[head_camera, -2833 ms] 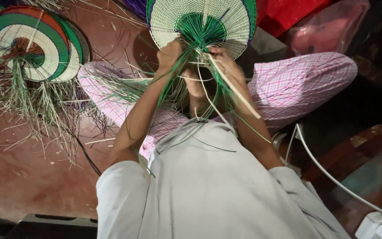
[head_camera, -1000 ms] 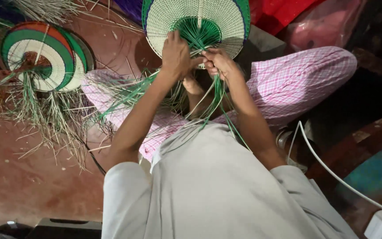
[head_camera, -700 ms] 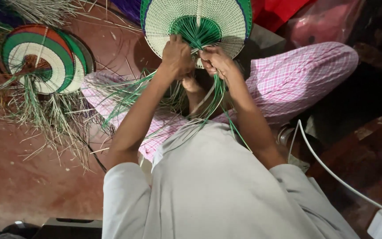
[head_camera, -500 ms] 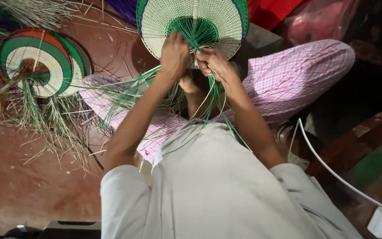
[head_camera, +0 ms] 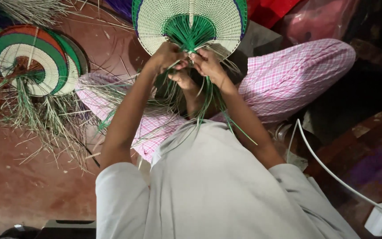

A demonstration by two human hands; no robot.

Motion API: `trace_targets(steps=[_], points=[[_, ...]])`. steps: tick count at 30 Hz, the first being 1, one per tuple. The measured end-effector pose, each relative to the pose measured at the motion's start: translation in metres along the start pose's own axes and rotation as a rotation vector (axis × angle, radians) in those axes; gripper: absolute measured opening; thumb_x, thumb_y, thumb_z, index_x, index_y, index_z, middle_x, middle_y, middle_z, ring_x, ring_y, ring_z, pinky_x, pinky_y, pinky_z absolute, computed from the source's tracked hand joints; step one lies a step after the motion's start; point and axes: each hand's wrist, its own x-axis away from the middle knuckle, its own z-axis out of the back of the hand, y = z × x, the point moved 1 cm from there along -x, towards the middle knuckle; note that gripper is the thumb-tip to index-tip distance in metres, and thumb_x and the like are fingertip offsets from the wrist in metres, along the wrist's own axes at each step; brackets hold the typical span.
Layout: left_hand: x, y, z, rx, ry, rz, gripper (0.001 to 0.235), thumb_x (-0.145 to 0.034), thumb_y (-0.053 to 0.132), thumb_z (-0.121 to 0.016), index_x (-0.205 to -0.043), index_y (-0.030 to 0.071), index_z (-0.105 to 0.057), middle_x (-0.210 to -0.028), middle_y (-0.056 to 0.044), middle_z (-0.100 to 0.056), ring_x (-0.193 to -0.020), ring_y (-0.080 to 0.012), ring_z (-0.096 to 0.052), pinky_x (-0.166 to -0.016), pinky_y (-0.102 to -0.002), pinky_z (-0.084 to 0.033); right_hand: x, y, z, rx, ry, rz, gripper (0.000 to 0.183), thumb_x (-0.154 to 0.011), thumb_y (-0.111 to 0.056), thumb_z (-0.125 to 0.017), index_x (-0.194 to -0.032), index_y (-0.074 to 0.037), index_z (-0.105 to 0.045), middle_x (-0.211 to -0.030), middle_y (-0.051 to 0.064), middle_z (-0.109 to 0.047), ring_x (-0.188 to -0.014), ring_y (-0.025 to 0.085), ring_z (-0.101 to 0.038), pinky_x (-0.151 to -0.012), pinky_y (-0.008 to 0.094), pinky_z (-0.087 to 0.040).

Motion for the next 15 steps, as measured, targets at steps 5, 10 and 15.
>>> trace_targets(steps=[5, 10, 15], points=[[0.012, -0.013, 0.010, -0.266, 0.041, -0.088, 0.013, -0.091, 0.016, -0.052, -0.081, 0.007, -0.051, -0.071, -0.001, -0.051, -0.057, -0.0105, -0.045, -0.049, -0.018, -0.039, -0.005, -0.002, -0.003, 0.238, 0.025, 0.057, 0.020, -0.089, -0.024, -0.051, -0.075, -0.012, -0.045, -0.043, -0.004, -0.041, -0.033, 0.005, -0.033, -0.032, 0.020, -0.023], [-0.001, -0.037, 0.003, -0.202, 0.109, -0.272, 0.012, -0.085, 0.019, -0.056, -0.083, 0.007, -0.055, -0.074, -0.004, -0.057, -0.068, -0.0161, -0.055, -0.061, -0.026, -0.046, 0.004, -0.009, 0.002, 0.262, -0.130, -0.016, 0.024, -0.093, -0.020, -0.044, -0.073, -0.013, -0.032, -0.048, 0.005, -0.049, -0.033, 0.012, -0.041, -0.032, 0.022, -0.031], [-0.005, -0.046, -0.002, -0.061, 0.189, -0.216, 0.022, -0.083, 0.030, -0.060, -0.072, 0.011, -0.059, -0.064, 0.000, -0.060, -0.056, -0.0103, -0.056, -0.057, -0.023, -0.046, 0.006, -0.015, 0.004, 0.198, -0.182, 0.004, 0.020, -0.093, -0.018, -0.045, -0.076, -0.011, -0.037, -0.052, 0.004, -0.049, -0.036, 0.010, -0.043, -0.032, 0.019, -0.033]])
